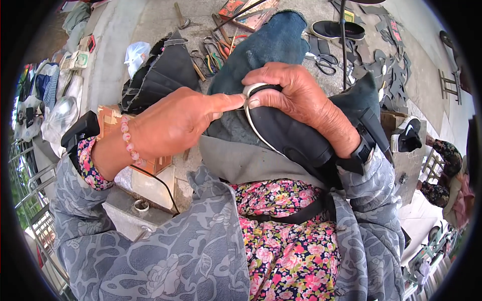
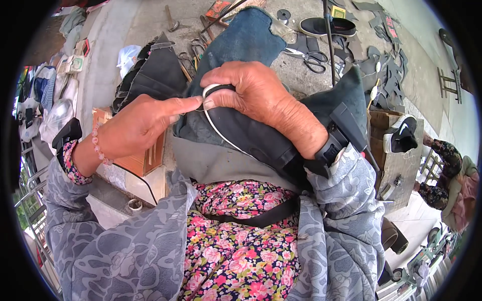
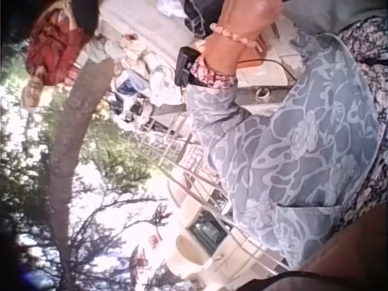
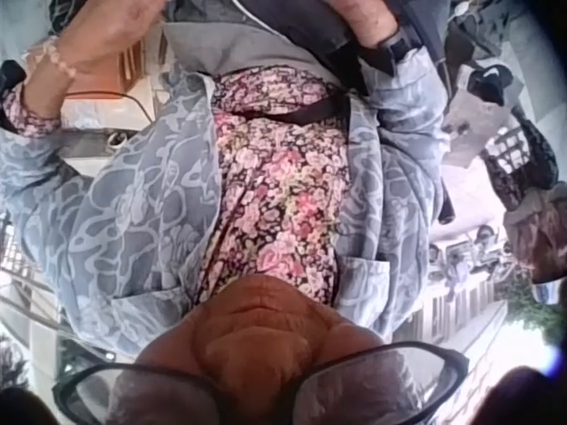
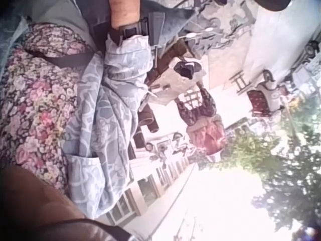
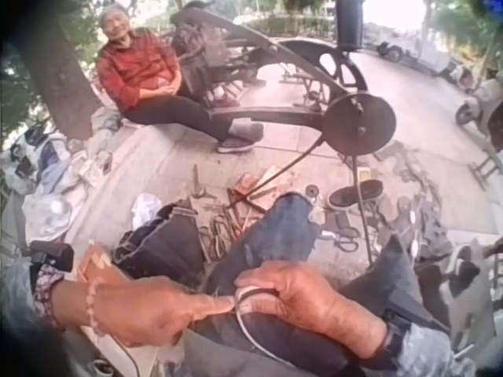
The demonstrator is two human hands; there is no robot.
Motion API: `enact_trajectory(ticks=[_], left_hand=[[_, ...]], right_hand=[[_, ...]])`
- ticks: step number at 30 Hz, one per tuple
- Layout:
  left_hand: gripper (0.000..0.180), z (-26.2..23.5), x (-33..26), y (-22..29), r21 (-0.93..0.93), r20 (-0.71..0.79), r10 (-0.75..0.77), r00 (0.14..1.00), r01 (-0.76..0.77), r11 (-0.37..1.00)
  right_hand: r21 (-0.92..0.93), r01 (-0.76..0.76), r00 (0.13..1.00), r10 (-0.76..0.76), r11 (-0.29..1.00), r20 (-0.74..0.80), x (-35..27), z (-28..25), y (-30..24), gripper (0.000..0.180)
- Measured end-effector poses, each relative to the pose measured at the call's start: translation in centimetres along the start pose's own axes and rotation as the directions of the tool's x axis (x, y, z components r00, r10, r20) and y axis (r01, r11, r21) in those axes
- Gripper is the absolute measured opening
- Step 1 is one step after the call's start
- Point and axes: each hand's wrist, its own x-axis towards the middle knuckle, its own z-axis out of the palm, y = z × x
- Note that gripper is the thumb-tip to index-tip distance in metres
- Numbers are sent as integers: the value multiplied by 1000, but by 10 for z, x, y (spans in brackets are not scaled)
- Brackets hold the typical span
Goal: The recorder is hand-stitching a shoe using a needle and thread.
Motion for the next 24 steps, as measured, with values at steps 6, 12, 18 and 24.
enact_trajectory(ticks=[6,12,18,24], left_hand=[[32,3,4,-8,-21,-14,61,998,-61,998],[32,1,8,5,48,8,-25,1000,24,999],[51,-6,-17,16,172,7,-14,1000,12,985],[46,-9,-20,0,-89,35,-58,998,61,994]], right_hand=[[-23,-32,999,32,999,1,-3,1,3,36],[41,-37,999,36,998,18,-2,-5,-1,43],[-119,-119,951,78,986,-298,-69,-57,-58,35],[74,-618,776,622,783,-106,-168,-61,-107,16]])
